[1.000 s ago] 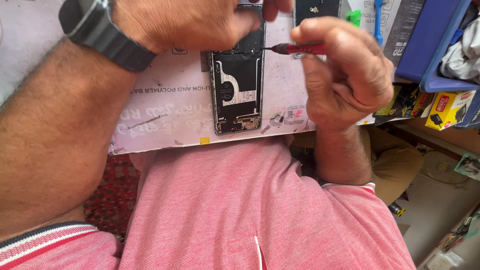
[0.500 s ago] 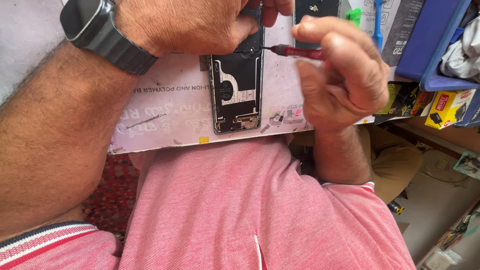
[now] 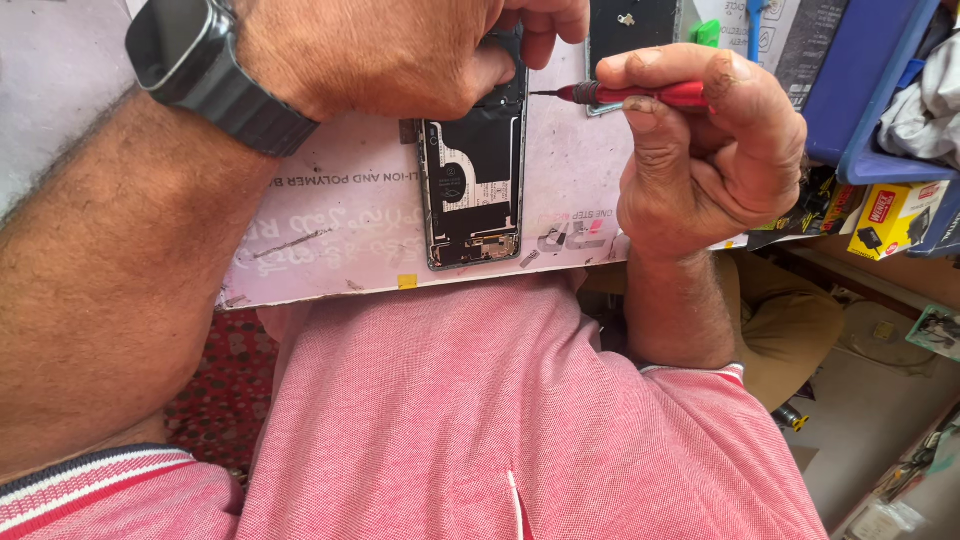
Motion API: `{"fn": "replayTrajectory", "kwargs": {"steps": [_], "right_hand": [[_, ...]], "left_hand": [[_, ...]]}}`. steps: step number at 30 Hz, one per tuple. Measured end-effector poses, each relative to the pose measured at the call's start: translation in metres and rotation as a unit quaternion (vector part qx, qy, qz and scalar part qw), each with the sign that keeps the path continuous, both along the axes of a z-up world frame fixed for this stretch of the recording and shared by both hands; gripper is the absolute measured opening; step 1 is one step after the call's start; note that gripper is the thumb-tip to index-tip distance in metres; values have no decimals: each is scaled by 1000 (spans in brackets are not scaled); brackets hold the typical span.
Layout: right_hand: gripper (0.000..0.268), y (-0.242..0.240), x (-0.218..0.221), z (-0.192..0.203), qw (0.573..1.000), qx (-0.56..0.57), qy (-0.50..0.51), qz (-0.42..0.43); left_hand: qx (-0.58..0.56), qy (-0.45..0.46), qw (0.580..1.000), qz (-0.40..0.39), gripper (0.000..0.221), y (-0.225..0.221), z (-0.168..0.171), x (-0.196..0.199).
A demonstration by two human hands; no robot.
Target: The person disassembles a mobile phone on a workbench, using a screwdriver to remove internal screws and by hand to lift a protective covering.
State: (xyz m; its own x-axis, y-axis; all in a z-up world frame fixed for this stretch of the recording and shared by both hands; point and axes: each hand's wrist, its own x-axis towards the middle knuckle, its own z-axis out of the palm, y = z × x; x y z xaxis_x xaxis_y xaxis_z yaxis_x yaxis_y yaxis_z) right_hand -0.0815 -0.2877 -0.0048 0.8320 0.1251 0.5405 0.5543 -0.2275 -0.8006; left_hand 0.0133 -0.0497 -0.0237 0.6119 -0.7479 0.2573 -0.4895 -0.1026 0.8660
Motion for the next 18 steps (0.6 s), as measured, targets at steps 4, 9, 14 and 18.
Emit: {"fn": "replayTrajectory", "kwargs": {"steps": [4, 9, 14, 18], "right_hand": [[49, -2, 4, -1, 1000, 17, -20, -12], [49, -3, 3, -2, 998, 48, -19, -38], [47, -3, 4, -5, 994, 87, -17, -60], [47, -21, 10, 5, 985, 105, -77, -114]], "left_hand": [[-8, -49, 999, 8, 41, -2, 8, -2], [12, -86, 996, 29, 39, -11, 15, -2], [33, -57, 998, 10, 31, -20, 8, 1], [7, -78, 997, 2, 30, -36, 2, 9]]}}
